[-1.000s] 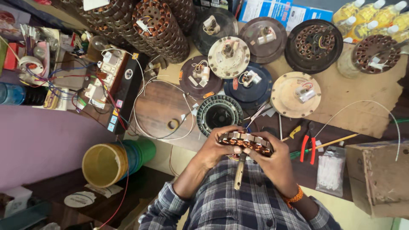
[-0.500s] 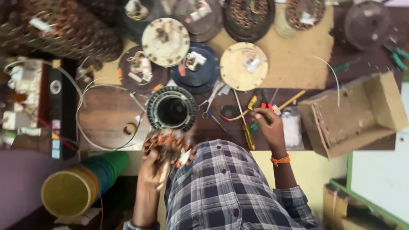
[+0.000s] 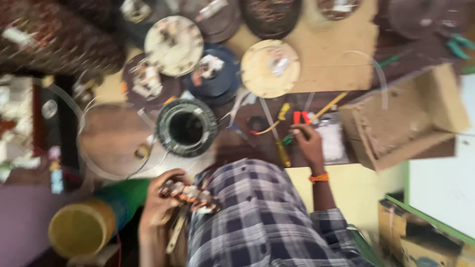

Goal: The person handles and positions colored wires near a fan motor stator on the workbench, then picks up a motor winding assembly and works on it with a green-handled screwdriver, turning it while prying at the windings, and finally places the assembly into a fan motor housing on the bench.

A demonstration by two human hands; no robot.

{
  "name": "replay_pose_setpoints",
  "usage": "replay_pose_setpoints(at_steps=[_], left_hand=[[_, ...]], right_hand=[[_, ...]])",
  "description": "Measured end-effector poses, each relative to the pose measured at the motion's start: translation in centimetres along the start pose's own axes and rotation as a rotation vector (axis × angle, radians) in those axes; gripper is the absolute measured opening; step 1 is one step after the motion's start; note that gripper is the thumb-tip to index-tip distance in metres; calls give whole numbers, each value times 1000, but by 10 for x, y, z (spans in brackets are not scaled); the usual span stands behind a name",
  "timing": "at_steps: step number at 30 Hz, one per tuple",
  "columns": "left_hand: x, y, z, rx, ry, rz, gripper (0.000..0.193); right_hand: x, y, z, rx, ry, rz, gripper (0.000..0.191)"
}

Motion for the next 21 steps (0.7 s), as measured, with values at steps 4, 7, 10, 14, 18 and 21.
replay_pose_setpoints(at_steps=[4, 7, 10, 14, 18, 21], left_hand=[[-14, -13, 6, 42, -2, -410, 89], [-19, -17, -2, 157, -88, -525, 86], [-21, -17, -34, 123, -162, -636, 86], [-29, -12, -86, -225, -241, -1041, 89], [-29, 14, -97, -374, -215, -1127, 93], [-24, 47, -71, -320, -150, -955, 96]], right_hand=[[-1, -13, 3, -71, -44, 27, 14], [-2, -27, 7, -126, -43, 42, 14], [-2, -45, 14, -162, -18, -52, 14], [36, -102, 22, -241, -142, 43, 19], [97, -201, -29, -680, -233, 444, 27], [135, -232, -107, -455, -651, 419, 18]])
Point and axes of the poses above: each hand's wrist, its own z-axis away from the middle knuckle, its own y-axis out of the palm, x = y × z, the point moved 4 cm from there along -z, towards the middle knuckle, and after that the axes turned 2 degrees about -z, right-handed, at the moved point
